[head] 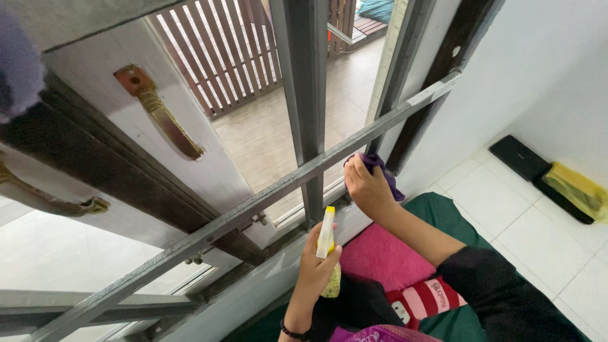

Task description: The person sits on a mat and cleans a metal window frame using a spray bottle and a purple cloth. They spray the frame and wipe it repeatedly, focusing on the horizontal and vertical bars.

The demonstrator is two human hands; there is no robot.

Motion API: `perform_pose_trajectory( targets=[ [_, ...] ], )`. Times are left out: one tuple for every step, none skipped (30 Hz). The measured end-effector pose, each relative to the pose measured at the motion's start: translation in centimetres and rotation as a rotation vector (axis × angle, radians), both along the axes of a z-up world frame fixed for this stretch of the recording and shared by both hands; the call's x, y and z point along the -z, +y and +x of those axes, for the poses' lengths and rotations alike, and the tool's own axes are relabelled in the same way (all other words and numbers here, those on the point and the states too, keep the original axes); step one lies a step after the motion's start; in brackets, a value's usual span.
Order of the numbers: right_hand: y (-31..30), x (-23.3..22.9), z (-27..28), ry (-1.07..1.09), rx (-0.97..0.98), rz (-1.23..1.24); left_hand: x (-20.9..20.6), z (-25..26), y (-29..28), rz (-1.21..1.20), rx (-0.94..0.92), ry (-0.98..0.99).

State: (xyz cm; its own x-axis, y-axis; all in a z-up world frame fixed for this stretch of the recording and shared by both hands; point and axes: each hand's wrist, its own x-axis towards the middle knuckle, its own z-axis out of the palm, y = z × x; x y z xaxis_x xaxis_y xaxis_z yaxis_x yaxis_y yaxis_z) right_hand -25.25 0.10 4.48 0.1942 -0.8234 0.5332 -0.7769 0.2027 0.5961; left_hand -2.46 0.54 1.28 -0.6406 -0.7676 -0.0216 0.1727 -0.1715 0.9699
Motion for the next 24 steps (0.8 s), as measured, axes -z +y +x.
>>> perform_pose_trajectory(
  targets=[
    [0.0,1.1,0.0,0.009,0.016,0.033,0.0,0.1,0.0,-0.012,-0.009,-0.027],
    [0.0,2.3,0.0,0.019,0.031,0.065,0.0,0.3,0.1,-0.024,-0.018,-0.054],
    [0.0,3.6,0.0,0.029,0.047,0.096,0.0,0.4,0.0,-0.037,-0.028,-0.08],
    [0.0,4.9,-0.1,0.024,0.033,0.118,0.0,0.5,0.1,-0.029,-0.03,-0.085],
    [0.1,6.2,-0.2,0.018,0.021,0.139,0.0,0.7,0.2,-0.021,-0.031,-0.09],
    [0.2,7.5,-0.3,0.012,0.009,0.16,0.1,0.8,0.2,-0.013,-0.033,-0.095],
    [0.3,8.7,-0.4,-0.001,-0.003,0.16,0.3,0.8,0.3,-0.018,-0.032,-0.09],
    [0.3,9.8,-0.5,-0.014,-0.015,0.16,0.5,0.9,0.3,-0.022,-0.032,-0.085],
    [0.3,10.9,-0.6,-0.026,-0.025,0.16,0.8,0.9,0.3,-0.027,-0.031,-0.079],
    [0.3,11.9,-0.6,-0.032,-0.017,0.166,1.2,0.9,0.4,-0.044,-0.031,-0.071],
    [0.3,12.8,-0.5,-0.038,-0.009,0.172,1.6,0.9,0.4,-0.062,-0.031,-0.063],
    [0.3,13.5,-0.5,-0.044,0.0,0.179,1.9,0.8,0.4,-0.08,-0.031,-0.055],
    [0.4,14.1,-0.5,-0.053,-0.016,0.182,2.2,0.7,0.4,-0.076,-0.03,-0.038],
    [0.5,14.5,-0.6,-0.063,-0.033,0.185,2.4,0.6,0.4,-0.072,-0.029,-0.021],
    [0.5,14.8,-0.7,-0.072,-0.049,0.188,2.5,0.6,0.4,-0.068,-0.028,-0.004],
    [0.5,15.0,-0.8,-0.083,-0.049,0.203,2.4,0.7,0.4,-0.054,-0.028,-0.007],
    [0.5,15.0,-0.9,-0.093,-0.047,0.219,2.3,0.8,0.5,-0.038,-0.026,-0.009],
    [0.5,14.9,-1.0,-0.103,-0.045,0.235,2.2,0.9,0.5,-0.023,-0.025,-0.011],
    [0.5,14.8,-1.0,-0.142,-0.07,0.22,2.0,0.9,0.6,-0.029,-0.024,-0.021],
    [0.4,14.4,-1.0,-0.181,-0.095,0.205,1.8,1.0,0.7,-0.035,-0.023,-0.03],
    [0.3,13.9,-1.0,-0.22,-0.12,0.189,1.5,1.0,0.6,-0.041,-0.024,-0.039],
    [0.2,13.1,-0.9,-0.216,-0.12,0.18,1.3,1.0,0.5,-0.032,-0.028,-0.037],
    [0.4,12.2,-1.0,-0.213,-0.119,0.173,1.2,1.0,0.6,-0.021,-0.032,-0.037],
    [0.4,11.3,-1.0,-0.21,-0.118,0.167,1.1,1.0,0.6,-0.009,-0.036,-0.037]
  ],
)
